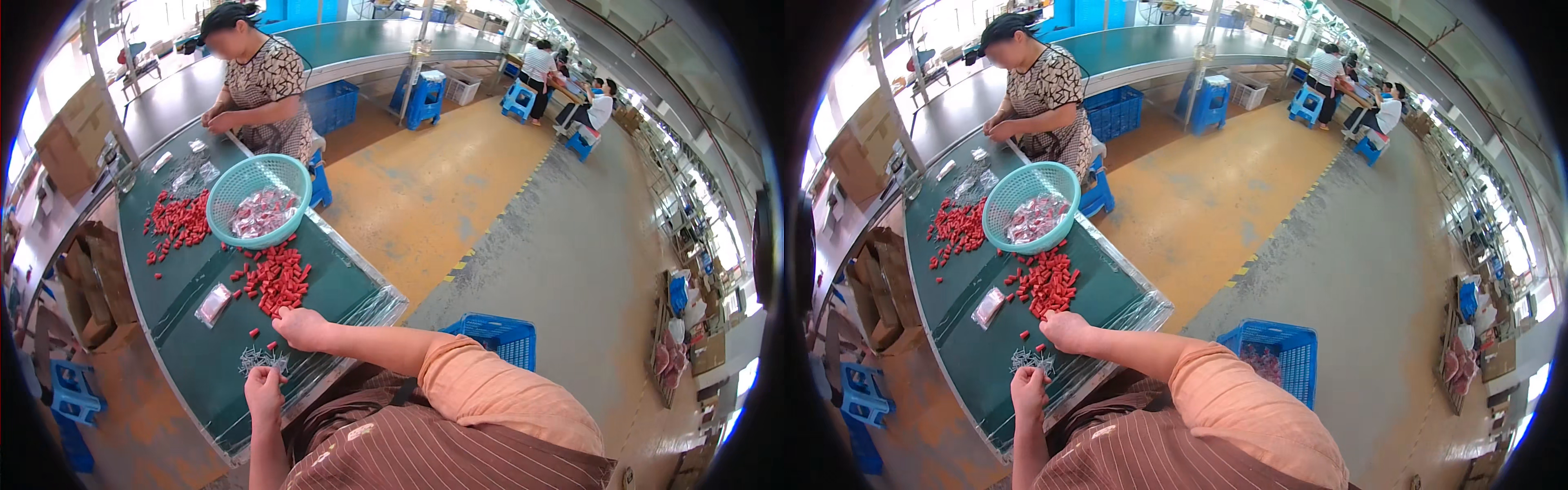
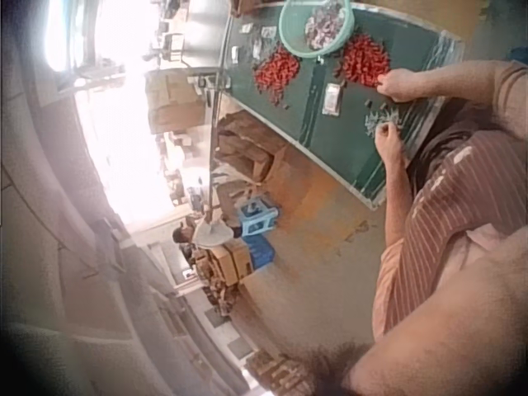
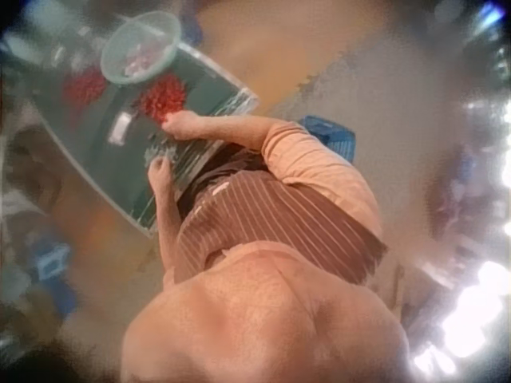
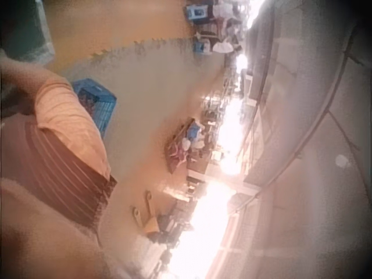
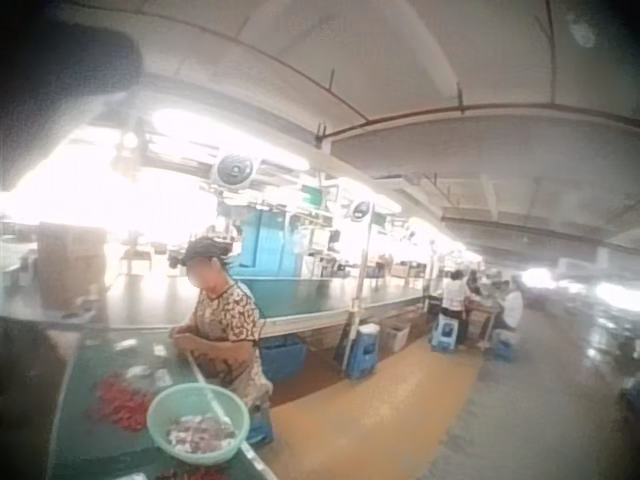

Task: The person packs hardware by picking up screws and plastic anchors, inserting them into small plastic bags by hand, sealing the bags, and placing the filled bags into a crate.

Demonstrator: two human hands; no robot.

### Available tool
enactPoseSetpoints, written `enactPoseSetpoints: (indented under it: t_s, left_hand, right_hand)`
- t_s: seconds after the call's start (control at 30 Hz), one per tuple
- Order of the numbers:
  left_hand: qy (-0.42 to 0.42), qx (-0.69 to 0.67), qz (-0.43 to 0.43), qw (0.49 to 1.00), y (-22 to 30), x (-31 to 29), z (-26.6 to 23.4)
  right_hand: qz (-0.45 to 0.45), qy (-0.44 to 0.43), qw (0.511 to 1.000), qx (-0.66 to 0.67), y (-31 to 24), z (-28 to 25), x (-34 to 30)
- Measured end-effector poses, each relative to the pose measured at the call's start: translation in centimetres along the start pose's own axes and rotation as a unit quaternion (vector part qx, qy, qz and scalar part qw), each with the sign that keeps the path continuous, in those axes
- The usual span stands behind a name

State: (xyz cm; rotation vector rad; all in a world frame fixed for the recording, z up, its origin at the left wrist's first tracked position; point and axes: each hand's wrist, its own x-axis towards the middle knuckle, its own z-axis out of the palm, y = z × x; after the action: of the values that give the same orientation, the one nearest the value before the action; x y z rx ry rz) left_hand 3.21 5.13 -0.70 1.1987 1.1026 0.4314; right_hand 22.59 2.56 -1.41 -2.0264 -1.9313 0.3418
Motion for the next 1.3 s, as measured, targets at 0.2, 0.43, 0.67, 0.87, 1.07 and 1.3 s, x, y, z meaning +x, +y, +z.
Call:
enactPoseSetpoints:
  t_s: [0.2,0.43,0.67,0.87,1.07,1.3]
  left_hand:
    - [0.031,0.093,0.044,0.994,-0.2,0.2,0.0]
    - [0.044,0.152,0.094,0.983,2.0,0.1,2.1]
    - [0.032,0.157,0.076,0.984,3.4,-1.0,2.8]
    - [0.036,0.152,0.076,0.985,2.8,-0.5,2.8]
    - [0.025,0.133,0.038,0.99,3.7,-0.8,2.2]
    - [0.005,0.127,0.037,0.991,4.0,-1.1,2.8]
  right_hand:
    - [0.034,-0.018,0.998,0.047,1.1,0.0,0.4]
    - [0.103,-0.014,0.892,0.44,-0.3,-5.5,-2.0]
    - [-0.082,0.068,0.966,0.238,-3.5,-5.2,-3.7]
    - [-0.111,0.027,0.99,0.082,-3.4,-4.7,-3.8]
    - [-0.021,0.011,0.957,0.288,-2.6,-6.8,-4.1]
    - [0.084,-0.096,0.946,0.297,-4.5,-8.7,-4.6]
